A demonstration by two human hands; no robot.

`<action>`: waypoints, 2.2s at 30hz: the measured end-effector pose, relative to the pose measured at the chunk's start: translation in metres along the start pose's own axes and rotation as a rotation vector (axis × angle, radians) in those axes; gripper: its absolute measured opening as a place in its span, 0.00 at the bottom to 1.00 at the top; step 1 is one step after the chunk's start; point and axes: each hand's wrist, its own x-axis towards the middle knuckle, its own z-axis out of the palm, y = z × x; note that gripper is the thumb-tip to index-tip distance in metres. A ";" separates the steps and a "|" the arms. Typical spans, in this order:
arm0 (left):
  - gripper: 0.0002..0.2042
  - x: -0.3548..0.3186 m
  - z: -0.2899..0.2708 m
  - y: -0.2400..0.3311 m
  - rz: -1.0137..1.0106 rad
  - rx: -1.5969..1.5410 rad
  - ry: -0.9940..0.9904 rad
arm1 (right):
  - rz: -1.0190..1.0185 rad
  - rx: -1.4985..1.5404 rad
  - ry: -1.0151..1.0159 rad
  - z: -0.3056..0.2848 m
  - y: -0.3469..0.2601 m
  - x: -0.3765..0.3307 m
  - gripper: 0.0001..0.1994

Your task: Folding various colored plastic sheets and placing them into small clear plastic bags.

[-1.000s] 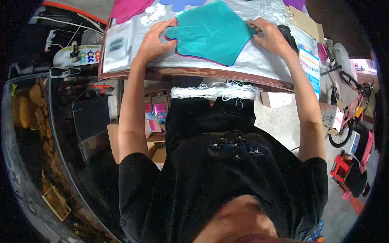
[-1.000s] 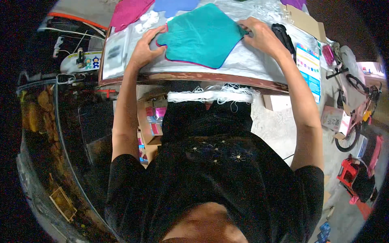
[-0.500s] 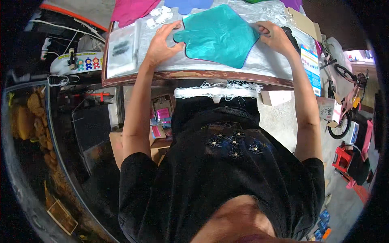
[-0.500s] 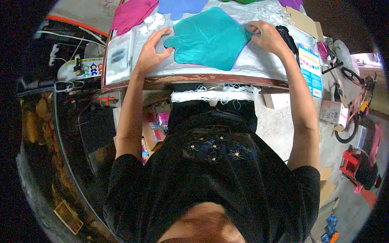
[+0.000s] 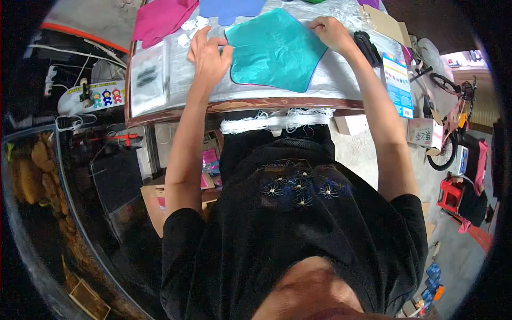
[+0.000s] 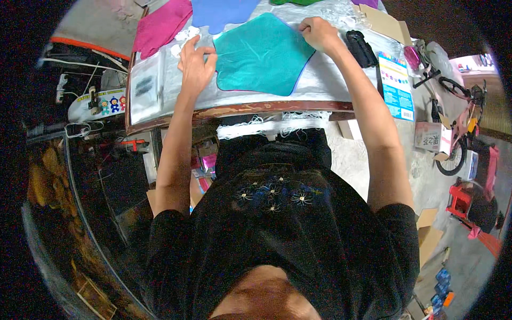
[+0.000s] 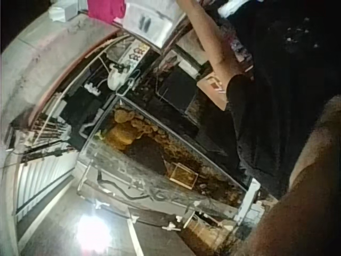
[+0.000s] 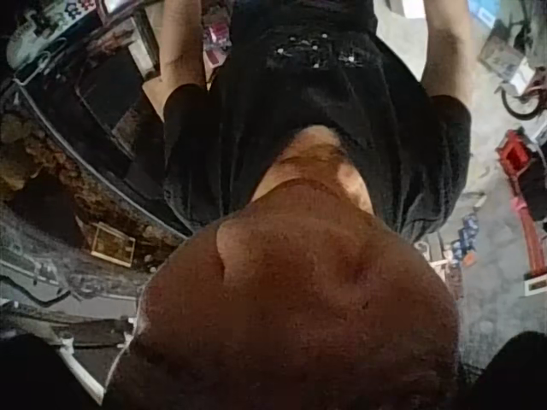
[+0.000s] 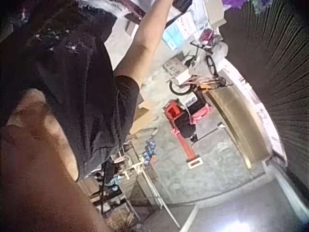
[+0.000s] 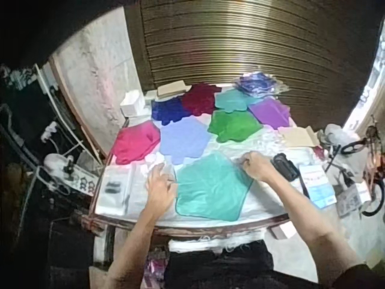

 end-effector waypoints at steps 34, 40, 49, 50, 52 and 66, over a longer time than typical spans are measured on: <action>0.26 -0.072 -0.036 0.058 -0.027 -0.136 -0.146 | -0.099 0.235 -0.051 -0.008 0.026 -0.009 0.16; 0.27 -0.043 -0.064 0.026 0.128 -0.067 -0.203 | -0.195 0.139 -0.099 -0.041 0.019 -0.046 0.25; 0.26 -0.009 -0.037 0.000 0.107 -0.131 -0.338 | -0.274 0.070 -0.077 -0.031 0.023 -0.051 0.24; 0.26 -0.009 -0.037 0.001 0.087 -0.136 -0.338 | -0.258 0.092 -0.070 -0.030 0.024 -0.049 0.23; 0.26 -0.009 -0.036 0.001 0.043 -0.143 -0.337 | -0.229 0.136 -0.060 -0.028 0.026 -0.046 0.20; 0.22 -0.027 -0.035 -0.008 0.142 -0.257 -0.172 | -0.192 0.114 -0.101 -0.033 0.026 -0.049 0.18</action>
